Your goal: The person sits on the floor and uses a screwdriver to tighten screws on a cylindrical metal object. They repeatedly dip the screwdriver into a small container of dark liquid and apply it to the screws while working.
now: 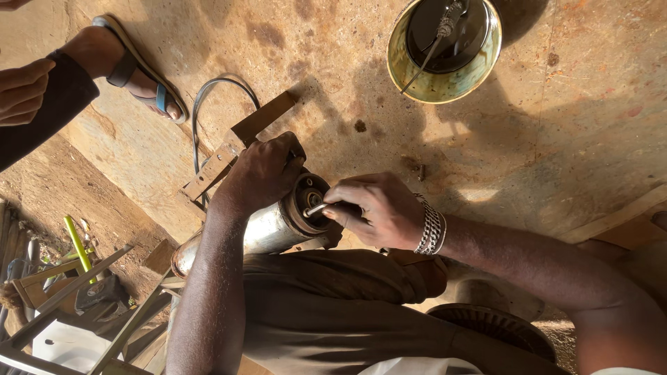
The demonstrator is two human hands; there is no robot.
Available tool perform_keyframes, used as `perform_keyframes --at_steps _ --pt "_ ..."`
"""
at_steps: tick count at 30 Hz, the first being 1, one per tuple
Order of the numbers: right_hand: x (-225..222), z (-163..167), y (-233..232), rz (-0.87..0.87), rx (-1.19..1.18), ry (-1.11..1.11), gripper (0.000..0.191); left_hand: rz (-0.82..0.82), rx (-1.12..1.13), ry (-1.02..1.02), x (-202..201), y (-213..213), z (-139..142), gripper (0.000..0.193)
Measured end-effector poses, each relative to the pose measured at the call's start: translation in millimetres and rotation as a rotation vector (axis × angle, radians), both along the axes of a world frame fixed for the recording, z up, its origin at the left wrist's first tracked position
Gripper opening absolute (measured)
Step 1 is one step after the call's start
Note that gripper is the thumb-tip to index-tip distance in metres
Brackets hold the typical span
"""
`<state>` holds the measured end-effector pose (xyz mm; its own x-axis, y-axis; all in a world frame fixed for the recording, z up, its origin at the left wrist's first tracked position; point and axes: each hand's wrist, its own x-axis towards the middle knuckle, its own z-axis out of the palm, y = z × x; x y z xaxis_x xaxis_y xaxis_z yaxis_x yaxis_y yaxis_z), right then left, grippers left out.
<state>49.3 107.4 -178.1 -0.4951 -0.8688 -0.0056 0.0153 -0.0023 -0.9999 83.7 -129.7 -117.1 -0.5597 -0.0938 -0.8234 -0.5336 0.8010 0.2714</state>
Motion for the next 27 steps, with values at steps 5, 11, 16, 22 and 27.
perform_keyframes --at_steps 5,11,16,22,27 --pt "-3 -38 3 -0.122 0.173 -0.044 0.016 -0.005 -0.001 -0.013 1 1 -1 0.016" --pt "7 -70 -13 -0.078 -0.070 0.184 0.022 -0.019 0.011 0.047 1 1 -1 0.016" --pt "9 -70 -11 -0.038 -0.094 0.215 0.024 -0.008 0.021 0.045 2 0 -2 0.015" --pt "6 -75 -15 0.019 -0.107 0.239 0.032 -0.015 0.008 0.029 2 0 -2 0.014" --pt "-12 -69 -22 0.041 -0.207 0.483 0.031 -0.015 -0.015 -0.016 1 2 -1 0.018"
